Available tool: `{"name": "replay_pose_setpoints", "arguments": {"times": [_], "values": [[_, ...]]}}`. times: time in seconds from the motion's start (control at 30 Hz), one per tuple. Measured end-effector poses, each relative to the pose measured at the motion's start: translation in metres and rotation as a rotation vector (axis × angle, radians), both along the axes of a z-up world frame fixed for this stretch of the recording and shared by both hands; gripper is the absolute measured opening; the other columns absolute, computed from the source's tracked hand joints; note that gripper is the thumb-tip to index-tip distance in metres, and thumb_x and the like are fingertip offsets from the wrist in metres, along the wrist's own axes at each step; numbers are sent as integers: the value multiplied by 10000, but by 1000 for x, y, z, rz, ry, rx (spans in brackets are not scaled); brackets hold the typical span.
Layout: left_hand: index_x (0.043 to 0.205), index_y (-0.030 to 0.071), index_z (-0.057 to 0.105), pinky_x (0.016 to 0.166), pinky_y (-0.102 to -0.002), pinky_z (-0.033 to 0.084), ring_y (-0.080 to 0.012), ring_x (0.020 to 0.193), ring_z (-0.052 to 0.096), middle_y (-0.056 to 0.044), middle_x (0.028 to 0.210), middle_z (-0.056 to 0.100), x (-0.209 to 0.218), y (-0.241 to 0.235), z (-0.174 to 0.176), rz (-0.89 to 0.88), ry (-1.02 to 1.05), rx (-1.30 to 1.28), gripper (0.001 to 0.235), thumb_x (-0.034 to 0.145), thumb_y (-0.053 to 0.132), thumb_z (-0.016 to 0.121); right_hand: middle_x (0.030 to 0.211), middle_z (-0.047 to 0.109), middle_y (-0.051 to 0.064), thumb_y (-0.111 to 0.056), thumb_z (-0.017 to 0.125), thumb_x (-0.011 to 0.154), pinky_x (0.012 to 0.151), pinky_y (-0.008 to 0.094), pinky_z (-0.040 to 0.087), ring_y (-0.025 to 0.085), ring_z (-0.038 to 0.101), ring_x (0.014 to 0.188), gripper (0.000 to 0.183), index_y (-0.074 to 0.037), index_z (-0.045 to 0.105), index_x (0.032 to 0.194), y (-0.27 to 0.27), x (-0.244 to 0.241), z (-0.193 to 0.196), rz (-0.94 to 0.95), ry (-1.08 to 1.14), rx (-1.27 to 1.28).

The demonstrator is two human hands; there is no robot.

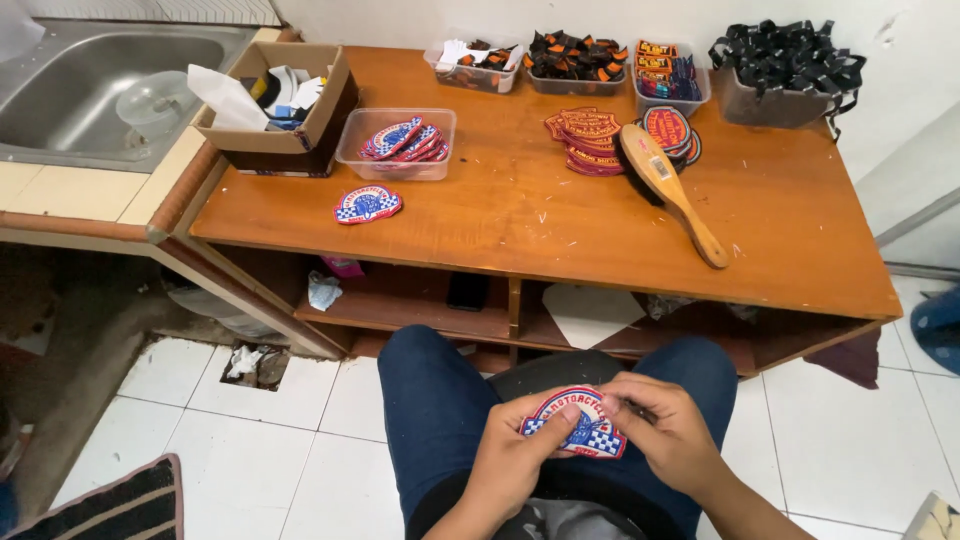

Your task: The person sits on the floor and uses scissors to trim the edges of a red, white, and blue patch. They hold the patch in one hand and carefully cut around its perimeter with the other hand.

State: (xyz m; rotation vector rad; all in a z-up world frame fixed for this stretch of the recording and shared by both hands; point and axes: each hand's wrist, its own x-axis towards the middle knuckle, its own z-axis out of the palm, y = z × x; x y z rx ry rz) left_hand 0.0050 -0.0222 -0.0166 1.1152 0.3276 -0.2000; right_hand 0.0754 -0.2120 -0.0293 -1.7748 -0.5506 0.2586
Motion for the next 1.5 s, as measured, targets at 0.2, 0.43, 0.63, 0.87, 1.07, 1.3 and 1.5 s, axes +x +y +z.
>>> {"name": "replay_pose_setpoints", "arguments": {"times": [0.2,0.43,0.63,0.87,1.07,1.3,1.5], "values": [[1224,-73,726,771,-458,695,-299,877,765,-210,992,767,-4,-1,-6,134,35,-198,416,931,215,660,569,349,1,-184,534,1057,449,264,277,106,323,483,268,19,629,910,1,3,-19,-242,294,429],[1278,-32,673,843,-439,684,-286,1040,733,-227,1201,746,-9,3,9,136,-59,-227,461,940,273,606,583,427,-15,-100,771,887,537,244,368,82,394,547,78,-31,734,881,6,-19,-8,-133,79,99],[1208,-6,782,816,-276,626,-151,896,726,-134,1056,823,-13,6,20,159,-111,11,523,711,116,889,769,783,134,-54,784,848,638,303,603,184,730,710,95,35,766,872,9,-19,-8,-173,304,132],[913,-8,882,644,-243,593,-97,683,688,-62,752,807,-16,6,33,209,50,202,201,780,143,871,724,396,-16,-550,506,909,541,269,309,96,344,602,583,-16,665,1083,7,-21,8,73,251,83],[879,-27,871,653,-268,607,-124,696,717,-82,753,819,-13,4,35,220,67,201,205,767,145,866,614,341,32,-462,383,1055,419,277,239,117,297,489,471,-43,506,875,2,-25,4,89,541,-14],[905,-11,863,653,-265,624,-123,691,730,-85,776,829,-14,1,28,175,55,198,220,756,149,880,594,344,45,-366,471,1064,403,285,188,119,308,482,384,-23,589,938,-1,-31,-6,6,791,50],[927,-1,865,652,-272,626,-153,702,753,-105,797,839,-17,2,36,152,100,188,252,745,173,882,564,352,46,-368,454,1075,353,271,215,111,275,432,427,-15,548,855,1,-32,2,103,743,113]]}}
